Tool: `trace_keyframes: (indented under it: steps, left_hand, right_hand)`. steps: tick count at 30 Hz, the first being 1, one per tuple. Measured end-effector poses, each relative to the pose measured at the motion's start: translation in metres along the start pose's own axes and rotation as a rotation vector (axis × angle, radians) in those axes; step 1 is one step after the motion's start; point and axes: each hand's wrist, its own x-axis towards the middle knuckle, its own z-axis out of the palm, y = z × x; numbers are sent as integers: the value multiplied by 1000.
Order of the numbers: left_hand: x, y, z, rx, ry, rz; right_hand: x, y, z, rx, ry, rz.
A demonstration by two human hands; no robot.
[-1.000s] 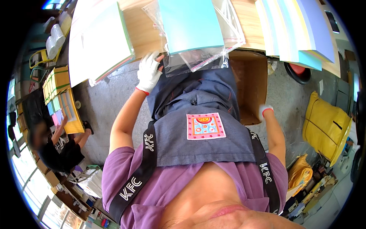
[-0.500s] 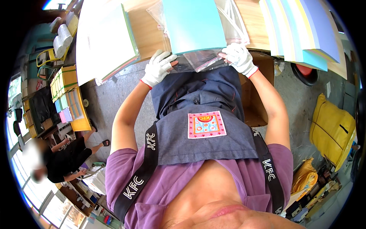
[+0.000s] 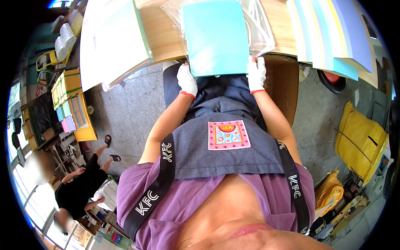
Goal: The person places sheets of colored paper into clear plastic bags. They pick up a sheet, insert it into a bag, and then place the bag on a stack. The person handles multiple colors including blue, purple, yellow, and pink.
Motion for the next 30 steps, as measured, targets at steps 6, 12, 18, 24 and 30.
trace_keyframes:
  steps: [6,12,18,24,30]
  left_hand:
    - [-17,49,14,281,-91,-95]
    - [-42,154,17,556,-418,322]
    - [-34,249,-52,783,-28,523]
    - [59,313,-141,1086,335,655]
    - [111,287,-191,992,80,445]
  right_hand:
    - [-2,-73,-20,-109,-176,260]
    - [0,-119,-19,-114,-451,40]
    - [-7,-145,103,117,-677,-264]
    - [-34,-214,228,-286,-760,-478]
    - [-40,-246,187,-609,-792,-501]
